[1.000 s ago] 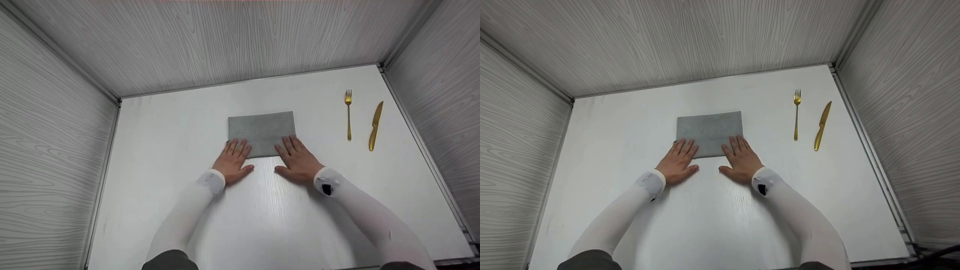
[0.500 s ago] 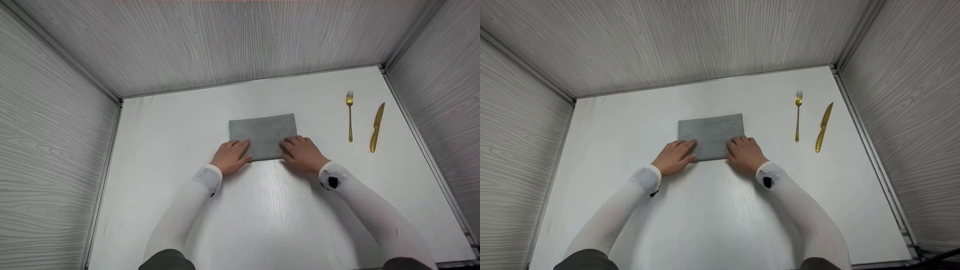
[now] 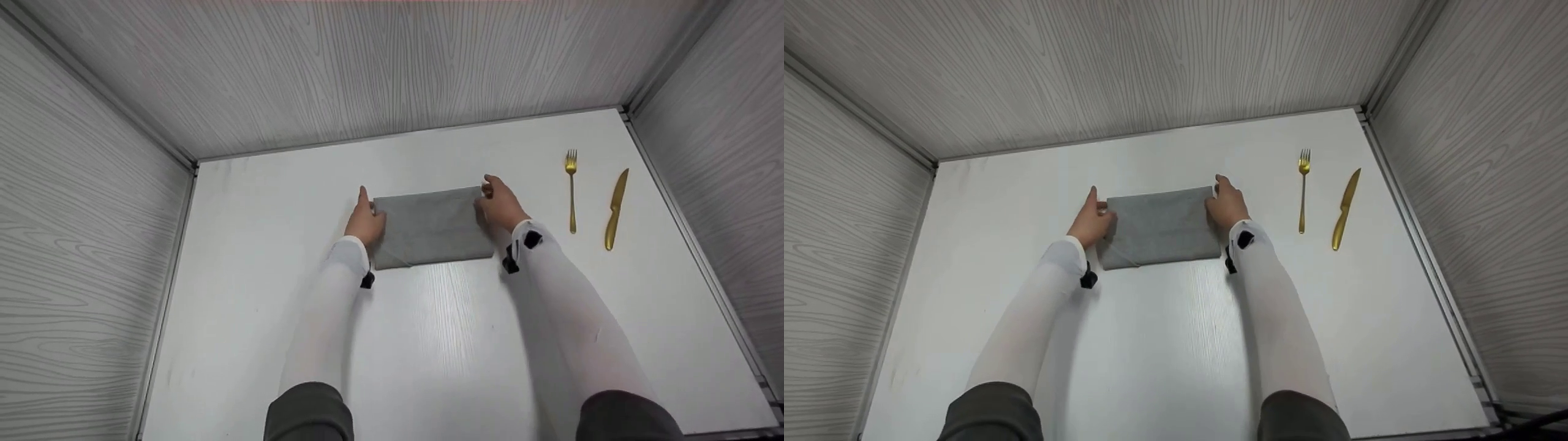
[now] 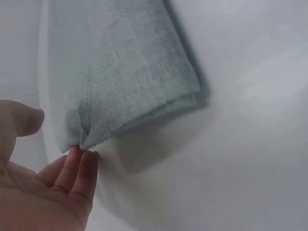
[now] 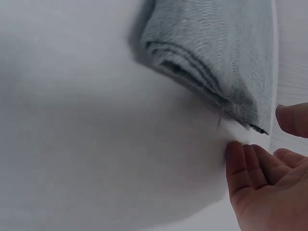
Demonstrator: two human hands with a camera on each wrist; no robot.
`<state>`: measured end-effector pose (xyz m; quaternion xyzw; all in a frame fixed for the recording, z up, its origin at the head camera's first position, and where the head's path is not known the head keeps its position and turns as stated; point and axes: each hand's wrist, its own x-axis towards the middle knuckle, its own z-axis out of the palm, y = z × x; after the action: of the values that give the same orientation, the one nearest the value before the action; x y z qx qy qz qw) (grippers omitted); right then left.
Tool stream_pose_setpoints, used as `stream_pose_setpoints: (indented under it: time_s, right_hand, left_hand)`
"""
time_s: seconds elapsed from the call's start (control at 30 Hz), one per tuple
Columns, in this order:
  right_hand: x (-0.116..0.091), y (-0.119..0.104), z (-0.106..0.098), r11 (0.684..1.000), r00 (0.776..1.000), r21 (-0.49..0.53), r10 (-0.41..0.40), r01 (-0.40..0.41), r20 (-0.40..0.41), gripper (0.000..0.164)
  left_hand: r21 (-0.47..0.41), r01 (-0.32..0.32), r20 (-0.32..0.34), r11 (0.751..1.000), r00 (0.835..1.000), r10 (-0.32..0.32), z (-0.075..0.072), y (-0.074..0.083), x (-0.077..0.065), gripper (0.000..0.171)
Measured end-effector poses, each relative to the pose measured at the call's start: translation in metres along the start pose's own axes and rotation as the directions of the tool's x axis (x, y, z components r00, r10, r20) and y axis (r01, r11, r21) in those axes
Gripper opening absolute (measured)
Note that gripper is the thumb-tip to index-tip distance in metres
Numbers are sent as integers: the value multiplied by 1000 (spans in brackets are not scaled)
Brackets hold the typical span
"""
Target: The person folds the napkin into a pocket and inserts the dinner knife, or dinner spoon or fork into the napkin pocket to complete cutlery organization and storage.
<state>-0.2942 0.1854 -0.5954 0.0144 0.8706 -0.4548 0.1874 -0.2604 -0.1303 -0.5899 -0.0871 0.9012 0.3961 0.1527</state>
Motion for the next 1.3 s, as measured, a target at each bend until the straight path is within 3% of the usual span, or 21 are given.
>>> stream_pose_setpoints:
  time_s: [0.17, 0.3, 0.53, 0.77, 0.93, 1.17, 1.3]
  right_hand:
    - [5, -7, 4, 995, 999, 98, 28, -26, -17, 68]
    - [5, -11, 6, 992, 998, 126, 38, -31, -56, 60]
    - [4, -15, 4, 992, 997, 124, 13, -4, -70, 45]
    - [5, -17, 3, 994, 995, 109, -12, 23, -104, 28]
    - [5, -19, 5, 994, 994, 98, -31, 41, -102, 27]
    - [6, -17, 6, 995, 995, 88, -32, 40, -94, 27]
    - [7, -15, 7, 996, 994, 83, -34, 42, -101, 28]
  left_hand:
    - [-78, 114, 7, 990, 993, -114, 1, 5, 9, 71]
    - [-134, 159, 19, 978, 987, -157, -1, 10, 9, 64]
    - [-189, 110, 14, 976, 994, -110, -8, 9, 9, 46]
    - [-230, 114, 47, 966, 993, -106, -11, 5, 14, 46]
    - [-195, 137, 64, 971, 990, -127, -11, 8, 14, 46]
    - [-105, 106, 68, 989, 993, -99, -13, 15, 5, 51]
    - [-125, 107, 87, 986, 992, -97, -11, 15, 3, 51]
